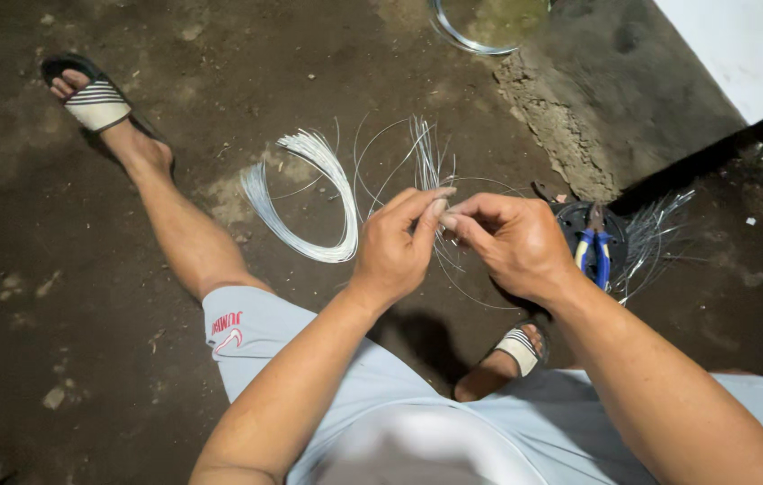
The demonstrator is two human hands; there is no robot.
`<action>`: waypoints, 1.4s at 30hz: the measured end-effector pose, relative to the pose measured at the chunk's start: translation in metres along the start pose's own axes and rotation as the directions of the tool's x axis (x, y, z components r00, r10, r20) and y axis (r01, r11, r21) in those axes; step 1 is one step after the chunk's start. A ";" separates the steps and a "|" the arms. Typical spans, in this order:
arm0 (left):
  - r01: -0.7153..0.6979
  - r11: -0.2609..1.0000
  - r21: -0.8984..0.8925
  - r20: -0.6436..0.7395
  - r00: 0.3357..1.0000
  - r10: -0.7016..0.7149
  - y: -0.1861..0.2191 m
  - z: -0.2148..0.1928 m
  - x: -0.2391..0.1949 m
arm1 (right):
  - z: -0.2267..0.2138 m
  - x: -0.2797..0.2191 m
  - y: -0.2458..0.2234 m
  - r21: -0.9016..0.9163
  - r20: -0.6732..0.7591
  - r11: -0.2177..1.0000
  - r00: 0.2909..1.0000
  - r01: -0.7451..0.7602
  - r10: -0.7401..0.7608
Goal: The person sits on the floor and repeatedly picks up thin metal wires, straightens them, and cuts them into shorter pieces using pliers. The cut pieces are placed on the floor next to a black bucket.
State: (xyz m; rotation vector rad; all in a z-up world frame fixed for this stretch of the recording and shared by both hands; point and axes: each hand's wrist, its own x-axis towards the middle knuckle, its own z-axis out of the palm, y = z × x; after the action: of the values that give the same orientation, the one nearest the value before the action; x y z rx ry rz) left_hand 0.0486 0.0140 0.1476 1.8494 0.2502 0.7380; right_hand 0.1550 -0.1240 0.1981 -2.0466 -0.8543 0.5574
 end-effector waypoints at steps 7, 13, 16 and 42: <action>0.023 0.996 -0.085 0.297 0.955 0.004 0.006 0.004 -0.001 | -0.020 -0.007 0.016 0.557 -0.019 0.827 0.994 -0.076 0.104; 0.372 0.825 -0.425 0.544 0.834 -0.096 -0.018 0.022 0.004 | -0.022 -0.008 0.027 0.595 -0.065 0.791 0.973 -0.140 0.222; 0.545 0.722 -0.426 0.624 0.755 -0.202 -0.027 0.028 0.009 | -0.028 -0.004 0.036 0.592 -0.070 0.785 0.959 -0.181 0.274; -0.255 0.878 0.405 0.105 0.967 0.232 -0.002 0.033 -0.004 | -0.057 0.005 0.097 0.636 -0.218 0.760 0.914 -0.132 0.341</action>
State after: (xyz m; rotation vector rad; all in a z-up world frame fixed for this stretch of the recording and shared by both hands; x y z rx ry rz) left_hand 0.0656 -0.0128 0.1363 2.3364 0.1469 0.8548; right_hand 0.2307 -0.1916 0.1490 -1.5735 -0.1603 0.5292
